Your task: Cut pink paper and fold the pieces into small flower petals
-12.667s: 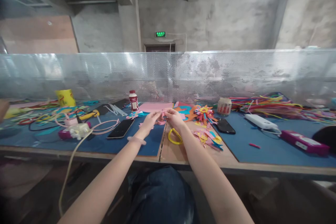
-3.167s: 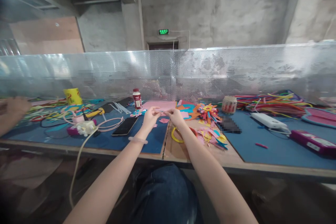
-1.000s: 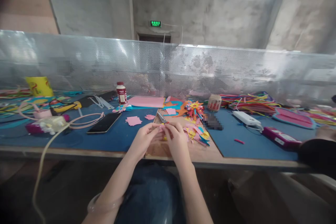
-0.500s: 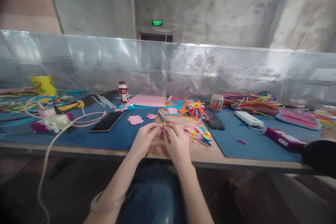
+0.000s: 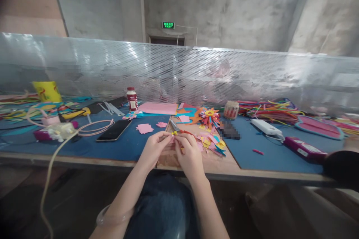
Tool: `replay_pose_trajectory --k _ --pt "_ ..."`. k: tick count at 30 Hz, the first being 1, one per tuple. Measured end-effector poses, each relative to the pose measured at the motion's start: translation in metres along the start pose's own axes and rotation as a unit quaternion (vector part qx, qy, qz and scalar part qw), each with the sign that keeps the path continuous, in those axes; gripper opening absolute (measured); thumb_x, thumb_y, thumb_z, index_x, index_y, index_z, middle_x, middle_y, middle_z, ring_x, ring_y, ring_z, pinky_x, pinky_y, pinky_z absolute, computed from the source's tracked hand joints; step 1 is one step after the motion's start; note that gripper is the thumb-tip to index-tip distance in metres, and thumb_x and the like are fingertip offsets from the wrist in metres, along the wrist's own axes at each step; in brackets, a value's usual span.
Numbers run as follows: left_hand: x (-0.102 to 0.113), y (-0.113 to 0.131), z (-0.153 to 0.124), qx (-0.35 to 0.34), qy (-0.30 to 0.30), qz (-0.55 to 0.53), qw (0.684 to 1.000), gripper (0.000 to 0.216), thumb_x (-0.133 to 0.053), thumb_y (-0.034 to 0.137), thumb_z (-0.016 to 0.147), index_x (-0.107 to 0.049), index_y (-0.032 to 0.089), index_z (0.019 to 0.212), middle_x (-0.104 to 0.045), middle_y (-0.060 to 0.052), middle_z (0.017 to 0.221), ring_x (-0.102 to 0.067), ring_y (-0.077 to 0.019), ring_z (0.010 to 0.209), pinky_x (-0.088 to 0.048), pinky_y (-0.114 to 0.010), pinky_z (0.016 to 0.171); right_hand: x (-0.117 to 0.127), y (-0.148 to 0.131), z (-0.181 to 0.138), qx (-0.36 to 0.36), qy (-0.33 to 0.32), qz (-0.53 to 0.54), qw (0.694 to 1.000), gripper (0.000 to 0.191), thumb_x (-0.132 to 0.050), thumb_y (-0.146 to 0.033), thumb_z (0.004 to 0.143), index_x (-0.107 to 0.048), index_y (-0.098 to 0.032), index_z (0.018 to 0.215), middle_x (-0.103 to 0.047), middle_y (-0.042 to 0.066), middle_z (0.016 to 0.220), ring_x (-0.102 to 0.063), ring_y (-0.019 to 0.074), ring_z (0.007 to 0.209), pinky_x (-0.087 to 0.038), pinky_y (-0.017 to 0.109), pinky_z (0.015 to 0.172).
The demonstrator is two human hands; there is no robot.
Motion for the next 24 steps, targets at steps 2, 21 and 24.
replay_pose_trajectory --k 2,21,24 --pt "0.001 0.001 0.0 -0.001 0.007 0.005 1.0 0.018 -0.064 0.031 0.067 -0.061 0.015 0.074 -0.067 -0.004 0.071 -0.065 -0.0197 0.072 -0.054 -0.032 0.068 -0.001 0.0 0.0 0.004 0.002 -0.004 1.0 0.016 -0.047 -0.016 0.082 -0.06 -0.021 0.091 -0.061 0.007 0.091 -0.056 0.0179 0.088 -0.048 0.033 0.079" --pt "0.001 -0.008 0.001 0.037 0.017 -0.063 0.997 0.016 -0.065 0.029 0.066 -0.063 0.015 0.073 -0.068 -0.004 0.072 -0.065 -0.0182 0.068 -0.053 -0.033 0.069 0.0 -0.015 -0.004 0.059 0.028 -0.119 0.991 0.024 -0.048 -0.014 0.081 -0.062 -0.021 0.099 -0.062 0.008 0.092 -0.054 0.0198 0.088 -0.047 0.034 0.078" --pt "0.002 -0.009 0.001 0.039 0.022 -0.049 0.998 0.018 -0.067 0.029 0.065 -0.063 0.014 0.073 -0.068 -0.005 0.072 -0.065 -0.0183 0.07 -0.053 -0.032 0.068 -0.001 -0.015 -0.005 0.068 0.024 -0.126 0.989 0.025 -0.047 -0.013 0.081 -0.062 -0.021 0.1 -0.062 0.008 0.093 -0.054 0.0201 0.089 -0.046 0.036 0.08"
Point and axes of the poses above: each hand's wrist, its own z-axis towards the middle knuckle, its own x-axis out of the back of the hand, y = z × x, the point moved 8 cm from there along z, towards the middle knuckle
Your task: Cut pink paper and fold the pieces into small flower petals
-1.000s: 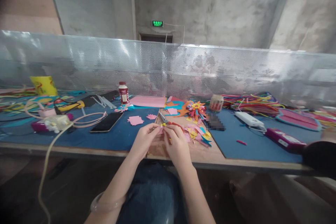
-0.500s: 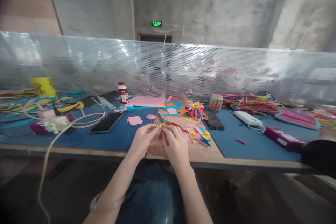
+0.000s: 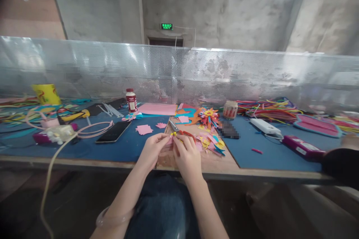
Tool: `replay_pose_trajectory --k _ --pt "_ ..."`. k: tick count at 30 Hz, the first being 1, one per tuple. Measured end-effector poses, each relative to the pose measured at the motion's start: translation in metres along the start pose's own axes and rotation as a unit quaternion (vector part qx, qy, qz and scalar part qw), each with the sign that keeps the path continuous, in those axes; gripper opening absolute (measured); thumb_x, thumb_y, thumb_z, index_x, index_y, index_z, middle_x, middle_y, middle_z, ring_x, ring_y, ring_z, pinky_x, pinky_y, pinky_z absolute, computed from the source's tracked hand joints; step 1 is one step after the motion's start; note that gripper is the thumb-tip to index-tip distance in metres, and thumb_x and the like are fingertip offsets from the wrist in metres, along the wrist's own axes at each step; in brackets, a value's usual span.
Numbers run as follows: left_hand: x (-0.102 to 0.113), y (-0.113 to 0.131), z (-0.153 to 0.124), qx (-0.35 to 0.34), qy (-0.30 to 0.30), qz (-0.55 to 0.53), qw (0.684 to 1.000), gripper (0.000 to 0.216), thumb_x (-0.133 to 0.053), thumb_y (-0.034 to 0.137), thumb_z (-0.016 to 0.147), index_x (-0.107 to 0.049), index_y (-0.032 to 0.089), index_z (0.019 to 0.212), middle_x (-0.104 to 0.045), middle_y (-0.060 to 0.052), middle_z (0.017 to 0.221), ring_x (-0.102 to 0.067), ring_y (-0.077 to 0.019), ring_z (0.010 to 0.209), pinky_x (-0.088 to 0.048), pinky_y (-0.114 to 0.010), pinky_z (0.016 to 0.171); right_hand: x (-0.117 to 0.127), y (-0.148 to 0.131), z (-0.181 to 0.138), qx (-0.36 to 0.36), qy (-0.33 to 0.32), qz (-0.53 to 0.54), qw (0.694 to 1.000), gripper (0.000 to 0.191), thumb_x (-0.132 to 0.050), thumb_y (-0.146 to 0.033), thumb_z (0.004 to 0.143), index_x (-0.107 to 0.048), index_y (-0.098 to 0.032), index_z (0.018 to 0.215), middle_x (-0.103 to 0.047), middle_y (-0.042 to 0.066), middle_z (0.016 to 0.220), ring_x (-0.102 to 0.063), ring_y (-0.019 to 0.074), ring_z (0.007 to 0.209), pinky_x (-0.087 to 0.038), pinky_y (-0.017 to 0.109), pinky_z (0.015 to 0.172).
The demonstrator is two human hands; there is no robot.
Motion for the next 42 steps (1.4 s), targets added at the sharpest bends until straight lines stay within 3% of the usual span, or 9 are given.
replay_pose_trajectory --k 7,20,31,42 --pt "0.0007 0.0031 -0.0016 -0.007 0.005 0.017 1.0 0.017 -0.068 0.027 0.064 -0.062 0.013 0.071 -0.065 -0.003 0.064 -0.063 -0.0147 0.063 -0.052 -0.027 0.064 -0.0025 -0.0017 -0.004 0.013 -0.008 0.005 1.0 0.028 -0.047 -0.012 0.081 -0.061 -0.019 0.104 -0.061 0.01 0.097 -0.054 0.0203 0.091 -0.048 0.035 0.079" --pt "0.001 0.003 -0.0022 0.005 0.01 -0.027 1.0 0.015 -0.066 0.026 0.063 -0.062 0.012 0.068 -0.064 -0.002 0.065 -0.062 -0.0154 0.061 -0.053 -0.033 0.067 -0.0039 -0.0042 -0.0056 0.022 -0.036 0.017 0.999 0.032 -0.045 -0.011 0.082 -0.057 -0.017 0.11 -0.058 0.012 0.102 -0.051 0.0216 0.095 -0.048 0.037 0.08" --pt "0.004 -0.0004 0.0004 0.001 0.014 -0.011 1.0 0.016 -0.064 0.029 0.066 -0.062 0.013 0.069 -0.065 -0.003 0.067 -0.061 -0.0148 0.061 -0.052 -0.029 0.063 -0.0056 -0.0088 -0.008 0.053 -0.037 -0.011 0.998 0.032 -0.047 -0.012 0.082 -0.056 -0.016 0.112 -0.058 0.013 0.101 -0.052 0.0226 0.094 -0.048 0.038 0.077" --pt "0.0033 -0.0007 -0.0024 0.011 0.006 -0.005 1.0 0.019 -0.065 0.03 0.066 -0.063 0.014 0.075 -0.066 -0.005 0.073 -0.063 -0.0166 0.068 -0.052 -0.026 0.058 -0.0035 -0.0056 -0.0054 0.01 -0.043 0.016 0.999 0.031 -0.05 -0.017 0.079 -0.058 -0.016 0.109 -0.055 0.012 0.104 -0.05 0.0233 0.095 -0.044 0.042 0.084"
Point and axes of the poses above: each hand's wrist, its own z-axis towards the middle knuckle, its own x-axis out of the back of the hand, y = z × x, the point moved 8 cm from there along z, towards the middle knuckle
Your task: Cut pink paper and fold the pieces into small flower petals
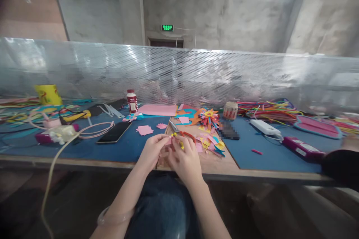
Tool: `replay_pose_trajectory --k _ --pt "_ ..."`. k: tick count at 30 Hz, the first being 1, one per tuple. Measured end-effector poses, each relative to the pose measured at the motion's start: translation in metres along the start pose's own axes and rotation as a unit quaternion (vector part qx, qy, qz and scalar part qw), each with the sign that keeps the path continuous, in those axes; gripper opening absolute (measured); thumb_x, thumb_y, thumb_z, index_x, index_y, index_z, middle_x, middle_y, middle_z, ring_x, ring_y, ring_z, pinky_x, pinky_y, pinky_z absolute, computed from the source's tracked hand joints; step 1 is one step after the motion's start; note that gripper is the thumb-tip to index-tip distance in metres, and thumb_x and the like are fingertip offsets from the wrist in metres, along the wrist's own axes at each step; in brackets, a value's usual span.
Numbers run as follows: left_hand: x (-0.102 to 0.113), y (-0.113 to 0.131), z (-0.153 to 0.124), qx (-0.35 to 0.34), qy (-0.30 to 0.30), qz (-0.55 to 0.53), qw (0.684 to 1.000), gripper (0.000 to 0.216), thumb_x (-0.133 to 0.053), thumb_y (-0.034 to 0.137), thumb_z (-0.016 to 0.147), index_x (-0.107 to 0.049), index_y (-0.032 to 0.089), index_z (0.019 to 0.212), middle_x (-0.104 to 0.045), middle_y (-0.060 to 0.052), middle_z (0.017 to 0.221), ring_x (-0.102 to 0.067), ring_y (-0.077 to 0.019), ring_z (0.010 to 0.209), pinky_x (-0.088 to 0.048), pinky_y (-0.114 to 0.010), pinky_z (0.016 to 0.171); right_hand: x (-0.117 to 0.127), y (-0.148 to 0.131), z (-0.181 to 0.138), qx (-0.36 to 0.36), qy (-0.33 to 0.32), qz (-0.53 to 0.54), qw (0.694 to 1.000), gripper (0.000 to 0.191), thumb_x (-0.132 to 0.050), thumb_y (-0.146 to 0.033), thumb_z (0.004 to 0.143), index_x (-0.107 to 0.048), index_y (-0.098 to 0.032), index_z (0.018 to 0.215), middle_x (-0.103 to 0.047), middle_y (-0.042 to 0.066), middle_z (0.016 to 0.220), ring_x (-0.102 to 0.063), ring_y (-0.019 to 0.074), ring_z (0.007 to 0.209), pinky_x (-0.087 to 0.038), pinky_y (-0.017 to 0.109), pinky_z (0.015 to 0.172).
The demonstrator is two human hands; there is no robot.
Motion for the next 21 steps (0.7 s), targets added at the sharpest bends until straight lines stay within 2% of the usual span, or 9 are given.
replay_pose_trajectory --k 8,15,21 --pt "-0.016 0.01 -0.007 -0.015 -0.095 -0.006 0.995 0.028 -0.067 0.028 0.068 -0.062 0.01 0.089 -0.068 -0.011 0.086 -0.064 -0.0181 0.078 -0.05 -0.033 0.079 0.005 0.018 0.0 -0.088 -0.033 0.124 0.988 0.043 -0.043 -0.008 0.073 -0.06 -0.023 0.11 -0.049 0.009 0.112 -0.046 0.0228 0.103 -0.041 0.042 0.087" --pt "-0.013 0.008 -0.006 -0.017 -0.081 -0.004 0.997 0.03 -0.07 0.028 0.065 -0.062 0.009 0.088 -0.069 -0.011 0.084 -0.064 -0.0185 0.078 -0.051 -0.033 0.078 0.009 0.018 0.002 -0.108 -0.035 0.123 0.986 0.041 -0.044 -0.01 0.073 -0.062 -0.024 0.107 -0.05 0.008 0.106 -0.046 0.0218 0.096 -0.041 0.042 0.085" --pt "-0.02 0.01 -0.009 -0.007 -0.114 -0.002 0.993 0.033 -0.069 0.031 0.066 -0.064 0.009 0.09 -0.068 -0.011 0.086 -0.064 -0.019 0.08 -0.05 -0.034 0.08 0.015 0.016 0.001 -0.105 -0.038 0.097 0.989 0.039 -0.046 -0.013 0.073 -0.063 -0.025 0.106 -0.051 0.007 0.1 -0.046 0.0224 0.092 -0.042 0.043 0.082"
Point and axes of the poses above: each hand's wrist, its own z-axis towards the middle knuckle, its own x-axis out of the back of the hand, y = z × x, the point moved 8 cm from there along z, towards the middle knuckle
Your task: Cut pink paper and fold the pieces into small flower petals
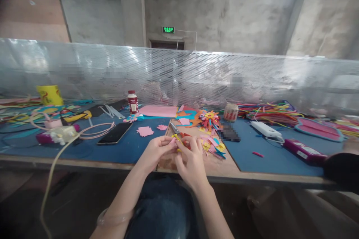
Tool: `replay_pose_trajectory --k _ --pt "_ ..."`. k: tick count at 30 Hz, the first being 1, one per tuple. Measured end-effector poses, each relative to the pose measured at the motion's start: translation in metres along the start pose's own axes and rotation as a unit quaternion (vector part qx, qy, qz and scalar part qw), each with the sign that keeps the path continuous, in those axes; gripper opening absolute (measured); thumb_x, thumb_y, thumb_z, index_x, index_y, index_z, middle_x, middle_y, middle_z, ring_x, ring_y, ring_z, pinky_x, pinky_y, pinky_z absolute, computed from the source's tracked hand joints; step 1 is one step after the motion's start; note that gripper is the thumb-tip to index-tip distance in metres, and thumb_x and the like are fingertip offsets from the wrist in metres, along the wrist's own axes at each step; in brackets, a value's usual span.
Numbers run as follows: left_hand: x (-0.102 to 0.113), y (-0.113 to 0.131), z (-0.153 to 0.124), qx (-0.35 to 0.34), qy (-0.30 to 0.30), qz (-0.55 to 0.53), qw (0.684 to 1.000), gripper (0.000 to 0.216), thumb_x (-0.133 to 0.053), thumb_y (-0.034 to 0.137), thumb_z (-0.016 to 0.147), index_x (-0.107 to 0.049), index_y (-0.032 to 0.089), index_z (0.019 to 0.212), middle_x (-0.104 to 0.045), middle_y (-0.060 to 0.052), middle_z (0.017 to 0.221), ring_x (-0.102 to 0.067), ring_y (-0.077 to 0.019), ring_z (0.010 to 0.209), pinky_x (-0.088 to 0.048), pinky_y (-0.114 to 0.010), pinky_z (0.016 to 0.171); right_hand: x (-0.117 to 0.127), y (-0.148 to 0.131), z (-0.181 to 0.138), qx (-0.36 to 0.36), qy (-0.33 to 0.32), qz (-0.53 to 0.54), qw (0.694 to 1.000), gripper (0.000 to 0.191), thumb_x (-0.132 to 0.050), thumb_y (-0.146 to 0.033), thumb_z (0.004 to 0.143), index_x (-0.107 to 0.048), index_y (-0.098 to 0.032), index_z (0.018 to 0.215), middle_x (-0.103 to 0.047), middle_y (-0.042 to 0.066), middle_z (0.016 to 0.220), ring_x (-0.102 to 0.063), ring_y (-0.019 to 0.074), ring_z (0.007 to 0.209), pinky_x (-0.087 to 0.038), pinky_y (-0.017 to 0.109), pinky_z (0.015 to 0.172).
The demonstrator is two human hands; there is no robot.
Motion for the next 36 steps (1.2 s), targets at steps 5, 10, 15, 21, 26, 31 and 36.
replay_pose_trajectory --k 5,10,15,21,26,31,36 --pt "-0.002 0.0 0.0 0.001 -0.008 0.004 1.0 0.031 -0.071 0.028 0.064 -0.063 0.008 0.087 -0.069 -0.012 0.083 -0.064 -0.0207 0.081 -0.05 -0.034 0.081 0.002 0.021 0.005 -0.065 0.008 0.112 0.992 0.026 -0.046 -0.022 0.08 -0.068 -0.024 0.094 -0.055 0.007 0.095 -0.051 0.0198 0.09 -0.043 0.037 0.08" --pt "0.001 -0.004 0.001 0.03 0.009 0.027 0.999 0.036 -0.069 0.02 0.064 -0.058 0.01 0.097 -0.07 -0.012 0.08 -0.066 -0.0221 0.077 -0.05 -0.037 0.079 -0.015 0.052 0.021 -0.188 -0.077 0.246 0.948 0.024 -0.056 -0.037 0.075 -0.069 -0.017 0.077 -0.062 0.007 0.08 -0.057 0.0187 0.077 -0.046 0.03 0.068" --pt "-0.001 -0.006 0.0 0.044 0.001 0.021 0.999 0.05 -0.068 0.019 0.066 -0.047 0.012 0.11 -0.069 -0.012 0.083 -0.066 -0.0241 0.081 -0.051 -0.037 0.076 -0.031 0.052 0.02 -0.232 -0.175 0.348 0.891 0.027 -0.063 -0.039 0.07 -0.068 -0.013 0.076 -0.066 0.007 0.075 -0.06 0.0177 0.072 -0.046 0.03 0.07" --pt "-0.003 -0.009 0.001 0.023 -0.026 0.048 0.998 0.057 -0.068 0.019 0.065 -0.044 0.013 0.116 -0.069 -0.012 0.079 -0.066 -0.0244 0.08 -0.05 -0.039 0.076 -0.032 0.053 0.011 -0.242 -0.177 0.347 0.889 0.027 -0.063 -0.038 0.07 -0.068 -0.014 0.078 -0.066 0.006 0.075 -0.06 0.0164 0.071 -0.045 0.028 0.069" --pt "-0.004 -0.011 0.002 0.026 -0.031 0.078 0.996 0.052 -0.069 0.02 0.064 -0.049 0.013 0.112 -0.069 -0.012 0.082 -0.066 -0.0221 0.078 -0.049 -0.035 0.075 -0.033 0.055 0.009 -0.249 -0.165 0.345 0.89 0.027 -0.062 -0.041 0.069 -0.066 -0.014 0.073 -0.065 0.004 0.07 -0.058 0.0146 0.066 -0.043 0.026 0.064" --pt "-0.012 -0.01 0.0 0.045 -0.056 0.118 0.99 0.027 -0.065 0.032 0.067 -0.062 0.011 0.084 -0.069 -0.013 0.08 -0.066 -0.0222 0.074 -0.051 -0.032 0.068 -0.032 0.058 0.008 -0.254 -0.138 0.351 0.891 0.029 -0.061 -0.041 0.07 -0.067 -0.013 0.074 -0.065 0.005 0.074 -0.058 0.0157 0.068 -0.042 0.027 0.065" --pt "-0.012 -0.009 0.0 0.054 -0.056 0.147 0.986 0.031 -0.064 0.038 0.067 -0.066 0.01 0.08 -0.068 -0.013 0.081 -0.065 -0.0202 0.067 -0.05 -0.026 0.056 -0.03 0.061 0.008 -0.267 -0.119 0.353 0.889 0.032 -0.058 -0.044 0.072 -0.066 -0.013 0.072 -0.063 0.004 0.072 -0.055 0.0151 0.067 -0.04 0.025 0.063"
Point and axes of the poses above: each hand's wrist, its own z-axis towards the middle knuckle, its own x-axis out of the back of the hand, y = z × x, the point moved 8 cm from there along z, towards the middle knuckle
